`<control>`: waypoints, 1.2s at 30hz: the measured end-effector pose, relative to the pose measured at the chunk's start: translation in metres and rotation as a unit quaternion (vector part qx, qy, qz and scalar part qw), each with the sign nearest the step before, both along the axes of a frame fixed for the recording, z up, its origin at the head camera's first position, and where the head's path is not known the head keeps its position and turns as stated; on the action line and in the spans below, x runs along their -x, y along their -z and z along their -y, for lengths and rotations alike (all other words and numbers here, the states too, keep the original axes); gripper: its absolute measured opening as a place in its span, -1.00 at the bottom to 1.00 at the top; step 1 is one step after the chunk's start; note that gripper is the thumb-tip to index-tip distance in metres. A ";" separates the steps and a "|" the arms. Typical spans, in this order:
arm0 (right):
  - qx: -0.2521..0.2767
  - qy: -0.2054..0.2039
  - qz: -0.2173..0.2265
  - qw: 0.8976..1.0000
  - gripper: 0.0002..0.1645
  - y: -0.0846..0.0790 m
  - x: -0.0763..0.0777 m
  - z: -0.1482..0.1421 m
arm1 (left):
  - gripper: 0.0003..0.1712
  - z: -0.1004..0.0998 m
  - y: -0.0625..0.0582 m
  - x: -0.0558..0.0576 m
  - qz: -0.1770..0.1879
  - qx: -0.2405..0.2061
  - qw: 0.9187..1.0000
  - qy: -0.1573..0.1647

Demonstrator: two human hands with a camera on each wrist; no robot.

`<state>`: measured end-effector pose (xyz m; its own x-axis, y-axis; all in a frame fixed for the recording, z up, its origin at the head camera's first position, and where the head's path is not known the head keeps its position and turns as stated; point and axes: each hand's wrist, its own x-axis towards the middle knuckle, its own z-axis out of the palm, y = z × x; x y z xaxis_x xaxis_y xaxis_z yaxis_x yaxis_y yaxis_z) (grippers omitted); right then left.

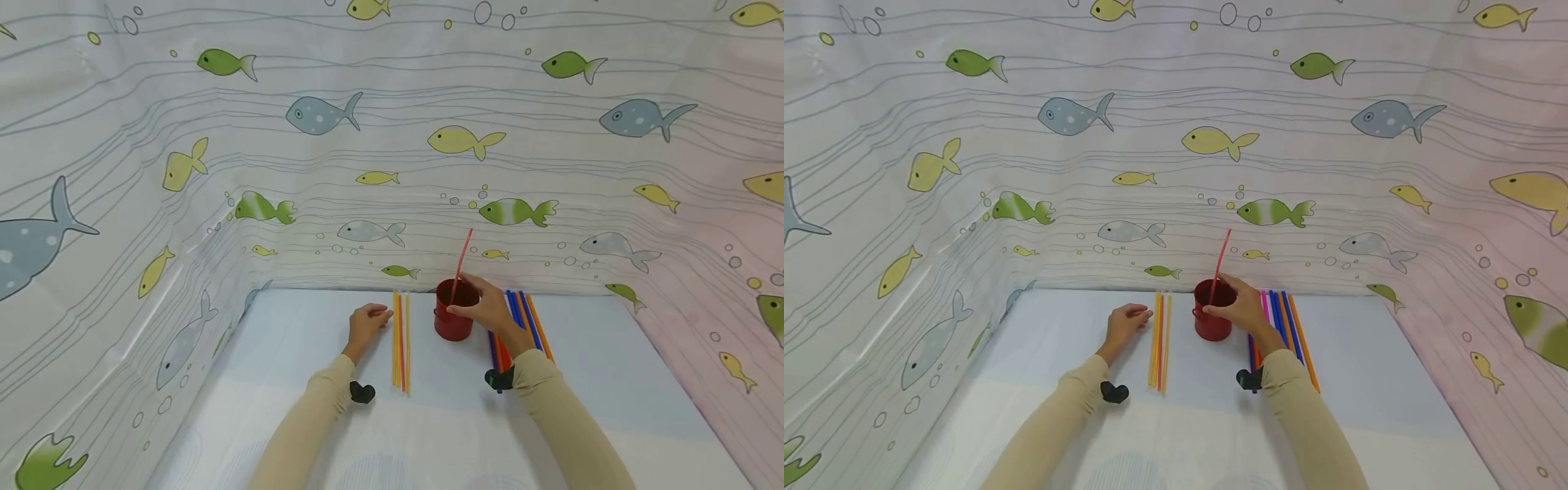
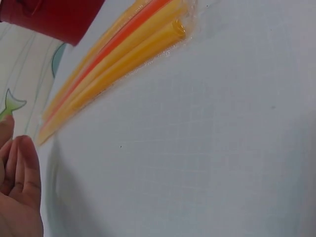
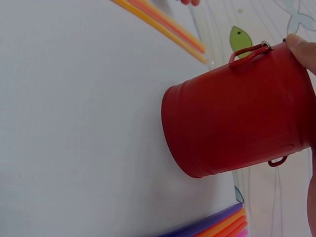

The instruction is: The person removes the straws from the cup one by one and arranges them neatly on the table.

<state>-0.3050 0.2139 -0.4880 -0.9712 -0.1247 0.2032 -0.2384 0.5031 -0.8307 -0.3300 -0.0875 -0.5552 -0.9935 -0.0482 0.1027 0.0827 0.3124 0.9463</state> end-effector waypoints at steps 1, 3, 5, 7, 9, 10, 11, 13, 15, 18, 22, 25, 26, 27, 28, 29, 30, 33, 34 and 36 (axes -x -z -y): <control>0.001 -0.001 -0.001 1.000 0.12 -0.001 0.000 0.000 | -0.70 -0.001 0.000 0.002 -0.002 -0.001 1.000 0.002; 0.001 -0.004 -0.003 1.000 0.12 -0.001 0.000 -0.001 | -0.70 -0.003 -0.001 0.004 -0.005 -0.002 1.000 0.004; 0.005 -0.001 -0.003 1.000 0.11 -0.001 0.001 -0.002 | -0.72 -0.006 -0.004 0.006 -0.009 -0.002 1.000 0.007; 0.006 -0.002 -0.004 1.000 0.11 -0.001 0.001 -0.002 | -0.73 -0.009 -0.008 0.008 -0.012 -0.006 1.000 0.012; 0.005 -0.002 -0.003 1.000 0.12 -0.001 0.001 -0.003 | -0.72 -0.012 -0.013 0.010 -0.017 -0.007 1.000 0.017; 0.005 0.000 -0.002 1.000 0.12 0.000 0.001 -0.003 | -0.72 -0.014 -0.016 0.011 -0.021 -0.008 1.000 0.022; 0.005 0.000 -0.001 1.000 0.13 0.000 0.001 -0.003 | -0.71 -0.016 -0.018 0.013 -0.026 -0.010 0.999 0.026; 0.003 0.001 0.001 1.000 0.13 0.000 0.000 -0.004 | -0.69 -0.020 -0.022 0.016 -0.035 -0.007 0.999 0.033; 0.002 0.003 0.002 1.000 0.13 -0.001 -0.002 -0.004 | -0.68 -0.025 -0.026 0.020 -0.050 0.004 0.998 0.039; 0.001 0.005 0.005 1.000 0.10 -0.002 -0.004 -0.004 | -0.68 -0.032 -0.033 0.023 -0.067 0.014 0.997 0.046; 0.003 0.005 0.006 1.000 0.07 -0.002 -0.005 -0.003 | -0.67 -0.043 -0.045 0.027 -0.074 0.022 0.995 0.060; 0.010 0.003 0.003 1.000 0.05 -0.002 -0.004 -0.003 | -0.64 -0.052 -0.054 0.031 -0.078 0.027 0.994 0.069; 0.010 0.002 0.002 1.000 0.05 -0.002 -0.003 -0.003 | -0.64 -0.056 -0.058 0.032 -0.081 0.027 0.994 0.072; 0.008 0.001 0.002 1.000 0.05 -0.001 -0.002 -0.003 | -0.63 -0.060 -0.062 0.032 -0.084 0.028 0.993 0.075; 0.007 0.000 0.001 1.000 0.05 -0.001 -0.002 -0.003 | -0.63 -0.063 -0.065 0.033 -0.088 0.027 0.993 0.079; 0.007 0.000 0.001 1.000 0.05 -0.001 -0.001 -0.003 | -0.63 -0.067 -0.068 0.034 -0.091 0.025 0.992 0.083; 0.005 -0.001 0.000 1.000 0.05 0.000 0.000 -0.003 | -0.64 -0.071 -0.072 0.034 -0.096 0.025 0.991 0.088; 0.003 -0.001 0.000 1.000 0.05 0.000 0.001 -0.002 | -0.63 -0.082 -0.080 0.036 -0.102 0.025 0.989 0.103; 0.004 -0.002 0.000 1.000 0.04 0.000 0.001 -0.002 | -0.62 -0.085 -0.081 0.037 -0.103 0.025 0.989 0.107; 0.002 0.000 0.001 1.000 0.04 -0.001 0.001 0.000 | -0.59 -0.091 -0.083 0.038 -0.104 0.026 0.987 0.116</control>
<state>-0.3062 0.2137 -0.4870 -0.9714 -0.1241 0.2022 -0.2373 0.4990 -0.8335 -0.3683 0.0034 -0.4719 -0.9345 0.1890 0.3017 0.3483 0.3107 0.8844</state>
